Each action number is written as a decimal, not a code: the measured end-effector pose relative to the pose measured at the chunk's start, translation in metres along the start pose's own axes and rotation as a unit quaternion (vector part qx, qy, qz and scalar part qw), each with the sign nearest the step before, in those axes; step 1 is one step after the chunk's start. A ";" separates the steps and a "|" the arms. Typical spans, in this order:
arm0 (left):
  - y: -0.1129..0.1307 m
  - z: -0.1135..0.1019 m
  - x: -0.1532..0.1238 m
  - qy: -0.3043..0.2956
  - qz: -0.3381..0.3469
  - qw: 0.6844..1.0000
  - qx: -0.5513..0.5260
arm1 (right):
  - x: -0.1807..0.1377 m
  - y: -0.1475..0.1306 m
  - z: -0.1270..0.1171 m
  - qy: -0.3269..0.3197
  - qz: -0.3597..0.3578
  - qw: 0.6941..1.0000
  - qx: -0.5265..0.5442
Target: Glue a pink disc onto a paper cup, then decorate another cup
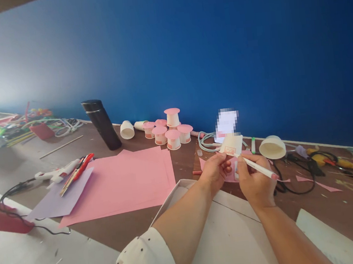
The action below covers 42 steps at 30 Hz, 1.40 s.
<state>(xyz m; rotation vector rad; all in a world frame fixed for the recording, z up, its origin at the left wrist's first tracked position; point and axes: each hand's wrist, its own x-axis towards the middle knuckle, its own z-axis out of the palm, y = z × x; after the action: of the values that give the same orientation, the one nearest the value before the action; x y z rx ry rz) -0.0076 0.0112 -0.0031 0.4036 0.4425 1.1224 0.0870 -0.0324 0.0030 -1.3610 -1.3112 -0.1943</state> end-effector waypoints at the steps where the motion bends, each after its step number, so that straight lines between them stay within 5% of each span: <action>1: 0.000 0.000 0.000 0.003 0.001 1.000 -0.001 | 0.000 0.000 0.000 0.000 0.001 1.000 0.000; 42: 0.002 0.005 -0.004 0.015 -0.007 1.000 0.007 | 0.000 0.000 0.000 0.002 0.033 0.999 0.023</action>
<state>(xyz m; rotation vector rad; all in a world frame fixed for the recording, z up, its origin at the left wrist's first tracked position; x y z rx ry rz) -0.0080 0.0081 0.0029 0.3951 0.4790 1.1132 0.0871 -0.0326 0.0031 -1.3626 -1.2578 -0.1207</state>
